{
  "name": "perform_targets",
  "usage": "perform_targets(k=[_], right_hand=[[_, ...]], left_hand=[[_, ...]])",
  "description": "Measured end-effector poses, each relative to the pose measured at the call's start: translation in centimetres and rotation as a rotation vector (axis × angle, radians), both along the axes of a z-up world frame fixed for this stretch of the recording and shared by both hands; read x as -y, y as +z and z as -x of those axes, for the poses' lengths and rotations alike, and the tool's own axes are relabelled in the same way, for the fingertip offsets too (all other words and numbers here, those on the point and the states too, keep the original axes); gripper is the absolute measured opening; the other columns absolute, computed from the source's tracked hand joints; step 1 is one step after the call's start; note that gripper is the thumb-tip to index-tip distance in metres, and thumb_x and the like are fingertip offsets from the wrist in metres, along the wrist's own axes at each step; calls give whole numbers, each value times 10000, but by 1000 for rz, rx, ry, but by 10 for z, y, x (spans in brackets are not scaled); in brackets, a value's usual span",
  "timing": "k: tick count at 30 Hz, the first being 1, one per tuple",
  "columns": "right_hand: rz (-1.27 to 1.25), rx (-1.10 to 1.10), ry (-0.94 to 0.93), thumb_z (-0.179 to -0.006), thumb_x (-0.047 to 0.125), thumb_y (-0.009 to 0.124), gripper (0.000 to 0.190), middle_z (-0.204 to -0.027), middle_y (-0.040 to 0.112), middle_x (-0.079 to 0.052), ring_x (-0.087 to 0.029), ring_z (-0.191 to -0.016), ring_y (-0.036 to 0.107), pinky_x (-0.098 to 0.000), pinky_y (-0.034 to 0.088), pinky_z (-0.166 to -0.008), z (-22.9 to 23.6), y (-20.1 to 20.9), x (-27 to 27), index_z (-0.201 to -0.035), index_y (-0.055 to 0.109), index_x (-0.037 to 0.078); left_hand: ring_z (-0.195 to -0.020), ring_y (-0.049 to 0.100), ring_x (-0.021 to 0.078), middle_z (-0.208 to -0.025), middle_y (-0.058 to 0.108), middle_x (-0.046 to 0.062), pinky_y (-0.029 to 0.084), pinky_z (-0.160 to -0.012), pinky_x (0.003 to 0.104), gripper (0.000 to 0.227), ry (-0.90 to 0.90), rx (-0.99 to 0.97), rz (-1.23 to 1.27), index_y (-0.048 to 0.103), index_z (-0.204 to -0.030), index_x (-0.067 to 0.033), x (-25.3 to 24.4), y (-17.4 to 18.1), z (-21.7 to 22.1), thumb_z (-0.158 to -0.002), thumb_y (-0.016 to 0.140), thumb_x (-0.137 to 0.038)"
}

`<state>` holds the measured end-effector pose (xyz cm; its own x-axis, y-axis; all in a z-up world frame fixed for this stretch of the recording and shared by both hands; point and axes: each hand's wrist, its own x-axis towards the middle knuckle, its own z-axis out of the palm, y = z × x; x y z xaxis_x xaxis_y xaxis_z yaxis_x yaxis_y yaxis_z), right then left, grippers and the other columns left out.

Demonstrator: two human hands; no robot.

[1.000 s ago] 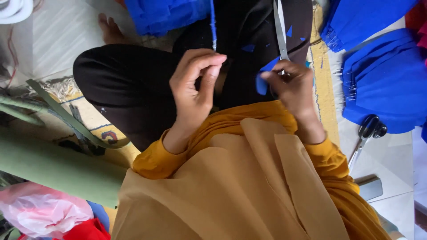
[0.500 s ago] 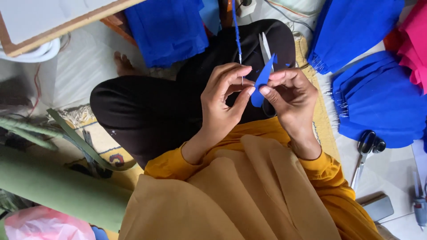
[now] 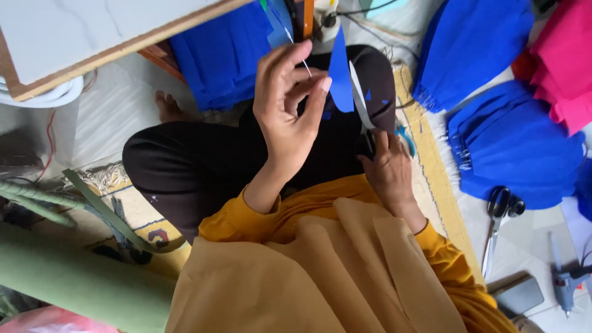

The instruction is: Assembling blue fabric components by cutting cord and using a hot glue gun

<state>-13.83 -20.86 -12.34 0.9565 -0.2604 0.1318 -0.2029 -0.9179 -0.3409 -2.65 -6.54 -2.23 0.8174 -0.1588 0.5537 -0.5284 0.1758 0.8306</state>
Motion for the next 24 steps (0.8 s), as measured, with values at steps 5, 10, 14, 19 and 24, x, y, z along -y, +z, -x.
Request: perform_targets(k=[5,10,14,19,24], right_hand=[[-704,84,7,-694,-29,605,462,-888,583,-63,-137,-688,525,-245,434,-599,5,22,10,-1134,478,34],[-1196,240,327,-591,221,705,740,-911,501,-71,-152,-794,531,-270,477,-690,14,18,8,-1209,339,43],[-1310,178,502,-486,470,792,968,-985,479,-101,-198,-894,512,-313,451,-784,11,20,6,-1203,323,20],[-1275,249,548,-546,508,742,913,-978,505,-87,-169,-850,515,-286,456,-725,-5,43,-9,-1228,353,43],[-1325,259,551,-551,430,774,862,-981,515,-76,-147,-802,507,-248,448,-698,-10,44,-10,-1225,377,65]], left_hand=[[-926,644,125,-1248,411,19,590,-832,188,441,47,22,37,449,-1238,-108,3,15,-17,-881,641,65],[-924,649,112,-1271,422,0,594,-744,145,473,101,70,45,446,-1249,-123,2,21,-30,-880,664,77],[-869,665,98,-1254,485,-5,504,-510,100,501,127,139,66,438,-1264,-139,5,17,-34,-867,680,49],[-894,652,111,-1254,433,8,549,-621,112,474,94,57,67,452,-1237,-109,4,21,-22,-861,667,83],[-893,647,117,-1256,420,18,541,-636,126,475,78,13,73,458,-1221,-102,1,24,-17,-845,671,95]])
